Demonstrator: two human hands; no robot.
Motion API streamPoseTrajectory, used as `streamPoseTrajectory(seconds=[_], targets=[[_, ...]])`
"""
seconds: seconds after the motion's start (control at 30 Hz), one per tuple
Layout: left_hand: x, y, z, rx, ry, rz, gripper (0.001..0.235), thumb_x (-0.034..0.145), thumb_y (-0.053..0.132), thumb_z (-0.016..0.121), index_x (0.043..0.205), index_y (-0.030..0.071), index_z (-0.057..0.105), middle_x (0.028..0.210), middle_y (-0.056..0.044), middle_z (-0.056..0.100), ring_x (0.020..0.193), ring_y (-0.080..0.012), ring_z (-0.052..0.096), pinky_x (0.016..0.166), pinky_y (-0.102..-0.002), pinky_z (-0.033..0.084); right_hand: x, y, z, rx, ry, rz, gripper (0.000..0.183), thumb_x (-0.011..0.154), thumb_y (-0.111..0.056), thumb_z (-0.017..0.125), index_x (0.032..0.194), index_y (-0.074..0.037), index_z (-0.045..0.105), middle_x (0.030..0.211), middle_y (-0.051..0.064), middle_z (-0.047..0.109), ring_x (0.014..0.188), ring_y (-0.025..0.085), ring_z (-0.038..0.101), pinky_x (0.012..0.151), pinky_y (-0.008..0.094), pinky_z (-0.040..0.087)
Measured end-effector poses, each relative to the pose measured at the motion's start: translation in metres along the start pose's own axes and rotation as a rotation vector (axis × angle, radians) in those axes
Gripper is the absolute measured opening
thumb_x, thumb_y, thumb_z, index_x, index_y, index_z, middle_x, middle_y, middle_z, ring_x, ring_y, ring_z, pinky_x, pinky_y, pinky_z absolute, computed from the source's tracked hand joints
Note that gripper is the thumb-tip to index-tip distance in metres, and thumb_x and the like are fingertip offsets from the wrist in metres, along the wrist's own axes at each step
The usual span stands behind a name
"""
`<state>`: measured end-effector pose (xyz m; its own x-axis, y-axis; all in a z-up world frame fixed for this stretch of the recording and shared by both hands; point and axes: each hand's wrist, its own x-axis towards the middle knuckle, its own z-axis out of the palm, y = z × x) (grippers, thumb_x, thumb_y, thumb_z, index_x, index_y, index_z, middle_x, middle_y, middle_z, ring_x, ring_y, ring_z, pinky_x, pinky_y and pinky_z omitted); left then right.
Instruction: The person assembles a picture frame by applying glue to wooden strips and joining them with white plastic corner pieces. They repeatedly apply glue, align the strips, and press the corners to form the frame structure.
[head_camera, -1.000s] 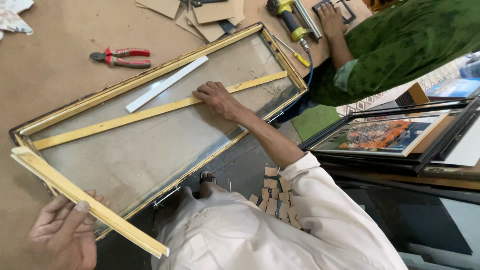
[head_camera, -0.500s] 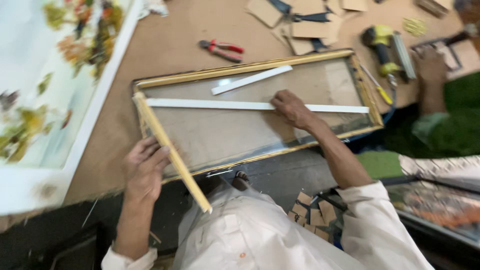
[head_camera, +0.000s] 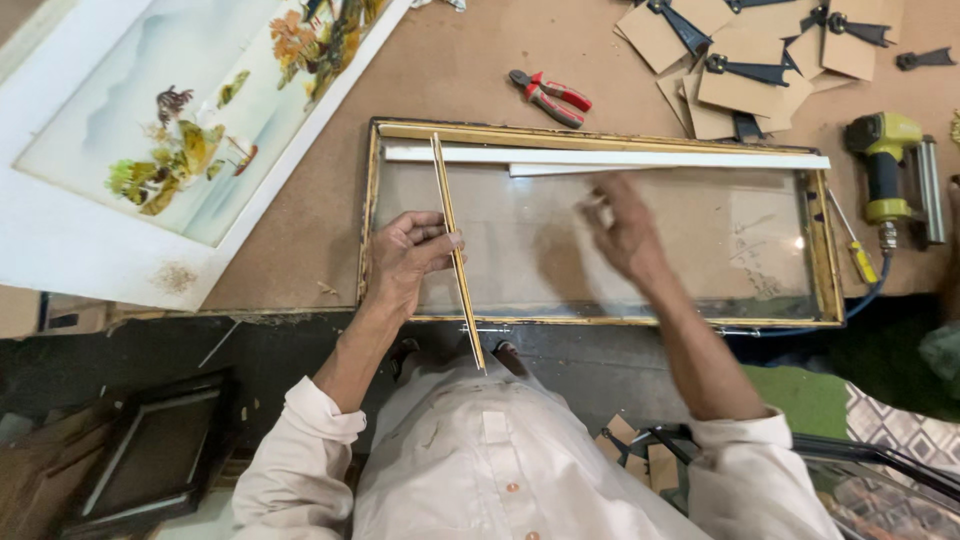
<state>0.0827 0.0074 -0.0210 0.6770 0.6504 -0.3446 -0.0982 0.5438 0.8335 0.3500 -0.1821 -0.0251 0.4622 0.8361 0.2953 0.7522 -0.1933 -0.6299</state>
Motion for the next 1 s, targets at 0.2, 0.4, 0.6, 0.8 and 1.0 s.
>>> streamPoseTrajectory(seconds=[0.2, 0.4, 0.6, 0.8, 1.0], targets=[[0.018, -0.019, 0.030, -0.034, -0.025, 0.060, 0.042, 0.079, 0.000, 0.081, 0.115, -0.009, 0.061, 0.098, -0.015, 0.071, 0.082, -0.0191, 0.073, 0.073, -0.034, 0.068, -0.049, -0.083, 0.057, 0.815, -0.375, 0.443, 0.037, 0.098, -0.014, 0.068, 0.130, 0.002, 0.059, 0.119, 0.015, 0.070, 0.106, 0.020, 0.072, 0.091, 0.035, 0.063], [0.028, -0.046, 0.053, -0.033, 0.019, 0.090, 0.044, 0.081, 0.001, 0.081, 0.118, -0.009, 0.060, 0.100, -0.015, 0.071, 0.083, -0.0189, 0.072, 0.072, -0.035, 0.066, -0.048, -0.086, 0.048, 0.992, -0.246, 0.628, 0.031, 0.096, -0.007, 0.069, 0.123, 0.006, 0.064, 0.106, 0.018, 0.074, 0.092, 0.022, 0.074, 0.081, 0.036, 0.064], [0.027, -0.066, 0.060, -0.129, -0.039, 0.070, 0.041, 0.084, 0.000, 0.078, 0.119, -0.010, 0.058, 0.104, -0.018, 0.072, 0.089, -0.0208, 0.074, 0.077, -0.036, 0.068, -0.061, -0.064, 0.036, 1.035, -0.228, 0.767, 0.029, 0.092, -0.009, 0.071, 0.118, 0.005, 0.068, 0.099, 0.015, 0.077, 0.085, 0.020, 0.075, 0.073, 0.032, 0.063], [0.022, -0.066, 0.058, -0.191, -0.104, 0.048, 0.032, 0.090, -0.003, 0.070, 0.119, -0.011, 0.058, 0.105, -0.021, 0.072, 0.090, -0.0235, 0.074, 0.078, -0.038, 0.068, -0.065, -0.045, 0.027, 0.830, -0.200, 0.660, 0.026, 0.094, -0.008, 0.075, 0.116, 0.005, 0.074, 0.093, 0.013, 0.074, 0.079, 0.014, 0.067, 0.068, 0.028, 0.056], [0.017, -0.066, 0.054, -0.178, -0.020, 0.013, 0.024, 0.090, -0.006, 0.063, 0.113, -0.011, 0.058, 0.103, -0.022, 0.072, 0.090, -0.0263, 0.076, 0.077, -0.039, 0.068, -0.065, -0.038, 0.018, 0.602, -0.141, 0.485, 0.025, 0.098, -0.010, 0.066, 0.120, 0.000, 0.069, 0.095, 0.010, 0.076, 0.083, 0.015, 0.071, 0.074, 0.029, 0.061]])
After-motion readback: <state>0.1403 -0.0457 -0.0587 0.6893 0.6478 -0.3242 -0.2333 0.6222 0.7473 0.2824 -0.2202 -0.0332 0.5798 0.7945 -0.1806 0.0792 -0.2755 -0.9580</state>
